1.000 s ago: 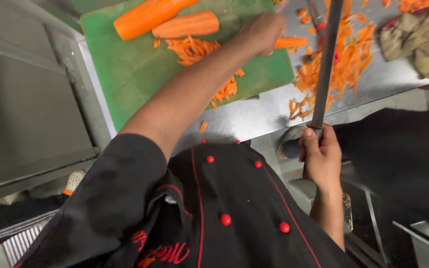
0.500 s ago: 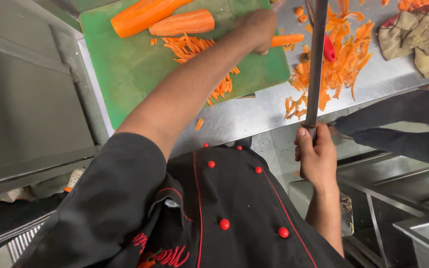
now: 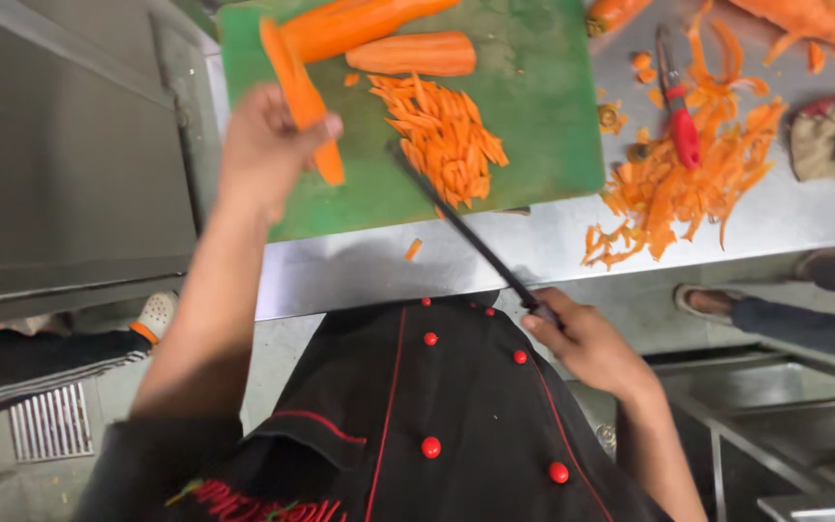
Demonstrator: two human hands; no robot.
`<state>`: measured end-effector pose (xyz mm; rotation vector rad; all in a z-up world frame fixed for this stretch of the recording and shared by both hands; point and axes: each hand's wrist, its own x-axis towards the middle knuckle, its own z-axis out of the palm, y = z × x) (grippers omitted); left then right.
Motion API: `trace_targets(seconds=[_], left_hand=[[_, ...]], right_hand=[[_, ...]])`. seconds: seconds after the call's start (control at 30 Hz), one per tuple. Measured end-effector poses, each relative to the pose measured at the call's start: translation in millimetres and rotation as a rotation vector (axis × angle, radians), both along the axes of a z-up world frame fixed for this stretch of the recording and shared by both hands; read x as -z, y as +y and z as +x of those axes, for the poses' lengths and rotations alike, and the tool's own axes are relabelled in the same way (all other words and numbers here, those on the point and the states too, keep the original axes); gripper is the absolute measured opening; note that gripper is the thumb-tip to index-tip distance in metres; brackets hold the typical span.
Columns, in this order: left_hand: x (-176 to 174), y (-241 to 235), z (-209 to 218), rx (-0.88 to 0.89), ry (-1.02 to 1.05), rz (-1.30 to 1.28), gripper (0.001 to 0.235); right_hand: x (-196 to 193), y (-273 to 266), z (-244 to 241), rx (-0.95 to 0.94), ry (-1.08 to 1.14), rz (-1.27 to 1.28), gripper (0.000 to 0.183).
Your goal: The person slices a peeled carrot into sticks and then into thin strips on a green cutting board using a knife. The cut pieces accumulate on the board while carrot peels are visible on the counter.
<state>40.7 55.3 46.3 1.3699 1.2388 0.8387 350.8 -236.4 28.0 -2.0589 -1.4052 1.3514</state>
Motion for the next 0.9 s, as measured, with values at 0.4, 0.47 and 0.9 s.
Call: trace_targets(seconds=[0.4, 0.47, 0.9], left_hand=[[62.3, -62.5, 8.1, -0.218, 0.478, 0.309, 0.067], [58.3, -68.2, -8.3, -0.135, 0.400, 0.278, 0.060], [53.5, -60.4, -20.9, 0.260, 0.302, 0.611, 0.032]], right_hand=[[-17.9, 77.5, -56.9, -0.103, -0.200, -0.017, 0.037], [-18.8, 78.9, -63.0, -0.135, -0.236, 0.032, 0.037], [12.2, 71.5, -97.6, -0.204, -0.255, 0.224, 0.034]])
